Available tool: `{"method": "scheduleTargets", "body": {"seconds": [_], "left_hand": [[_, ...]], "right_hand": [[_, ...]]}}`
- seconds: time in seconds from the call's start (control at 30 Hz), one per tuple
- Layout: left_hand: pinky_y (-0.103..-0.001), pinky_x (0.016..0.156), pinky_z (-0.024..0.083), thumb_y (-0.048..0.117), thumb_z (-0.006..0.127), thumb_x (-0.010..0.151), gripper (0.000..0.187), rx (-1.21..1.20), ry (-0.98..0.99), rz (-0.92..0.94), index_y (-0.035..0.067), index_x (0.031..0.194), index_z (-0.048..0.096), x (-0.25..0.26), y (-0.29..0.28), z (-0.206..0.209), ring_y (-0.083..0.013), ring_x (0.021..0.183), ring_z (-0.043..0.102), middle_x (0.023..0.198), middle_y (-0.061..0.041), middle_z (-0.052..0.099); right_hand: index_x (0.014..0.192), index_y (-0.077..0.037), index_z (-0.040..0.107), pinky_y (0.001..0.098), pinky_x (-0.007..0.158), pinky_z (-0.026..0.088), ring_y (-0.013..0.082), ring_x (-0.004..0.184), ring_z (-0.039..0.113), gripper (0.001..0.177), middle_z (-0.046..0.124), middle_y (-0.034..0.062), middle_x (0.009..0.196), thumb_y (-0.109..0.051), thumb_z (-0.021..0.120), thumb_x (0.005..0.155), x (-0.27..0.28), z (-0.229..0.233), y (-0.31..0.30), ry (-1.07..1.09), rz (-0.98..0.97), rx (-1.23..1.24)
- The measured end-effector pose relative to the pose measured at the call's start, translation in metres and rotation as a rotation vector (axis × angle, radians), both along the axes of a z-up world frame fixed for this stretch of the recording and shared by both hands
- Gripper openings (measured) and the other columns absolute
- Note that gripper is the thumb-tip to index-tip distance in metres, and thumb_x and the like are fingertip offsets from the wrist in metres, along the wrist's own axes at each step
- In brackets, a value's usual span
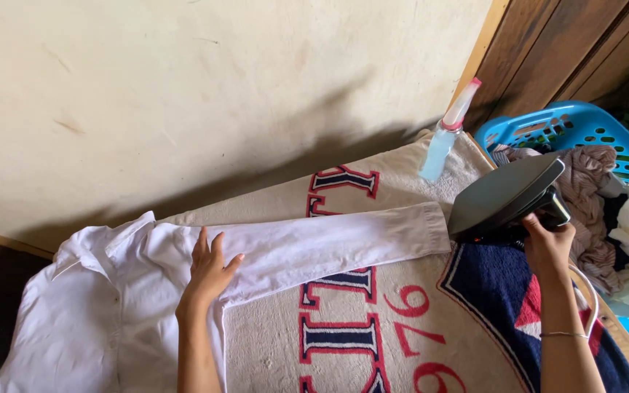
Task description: The recorder is ironing a white long-sleeved shirt on a table.
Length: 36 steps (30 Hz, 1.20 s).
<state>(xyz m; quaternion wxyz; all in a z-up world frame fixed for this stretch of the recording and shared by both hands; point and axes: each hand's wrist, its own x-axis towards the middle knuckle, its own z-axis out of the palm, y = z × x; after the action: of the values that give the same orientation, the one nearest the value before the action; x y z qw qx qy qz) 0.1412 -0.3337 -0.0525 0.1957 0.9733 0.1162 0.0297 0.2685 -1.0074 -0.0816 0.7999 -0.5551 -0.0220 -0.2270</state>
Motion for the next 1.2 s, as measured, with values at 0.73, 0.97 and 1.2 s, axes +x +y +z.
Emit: {"method": "scheduleTargets", "body": {"seconds": [0.73, 0.97, 1.2], "left_hand": [[-0.053, 0.122, 0.023, 0.047, 0.067, 0.091, 0.082, -0.124, 0.132, 0.135, 0.013, 0.156, 0.032, -0.004, 0.015, 0.013, -0.0389, 0.156, 0.009, 0.172, -0.016, 0.002], [-0.048, 0.121, 0.025, 0.039, 0.07, 0.091, 0.067, -0.144, -0.048, 0.073, 0.01, 0.147, 0.045, -0.009, 0.03, 0.002, -0.0377, 0.156, 0.013, 0.168, -0.019, 0.013], [-0.048, 0.121, 0.036, 0.02, 0.065, 0.095, 0.036, 0.007, -0.348, 0.012, 0.008, 0.129, 0.06, 0.018, 0.065, -0.027, -0.0369, 0.147, 0.038, 0.156, -0.02, 0.045]], "right_hand": [[0.101, -0.002, 0.059, 0.0296, 0.082, 0.056, 0.0112, 0.087, 0.063, 0.023, 0.062, -0.0005, 0.093, 0.012, 0.075, 0.091, 0.002, 0.013, -0.002, 0.054, 0.229, -0.104], [0.105, 0.001, 0.071, 0.0261, 0.074, 0.047, 0.012, 0.077, 0.062, 0.014, 0.069, 0.0043, 0.09, -0.002, 0.077, 0.092, 0.028, 0.051, -0.025, 0.161, 0.132, -0.578], [0.105, -0.007, 0.073, 0.0402, 0.065, 0.057, 0.0254, 0.068, 0.071, 0.048, 0.071, 0.0148, 0.079, -0.052, 0.071, 0.089, -0.019, 0.218, 0.2, 0.573, 0.601, -1.556]]}}
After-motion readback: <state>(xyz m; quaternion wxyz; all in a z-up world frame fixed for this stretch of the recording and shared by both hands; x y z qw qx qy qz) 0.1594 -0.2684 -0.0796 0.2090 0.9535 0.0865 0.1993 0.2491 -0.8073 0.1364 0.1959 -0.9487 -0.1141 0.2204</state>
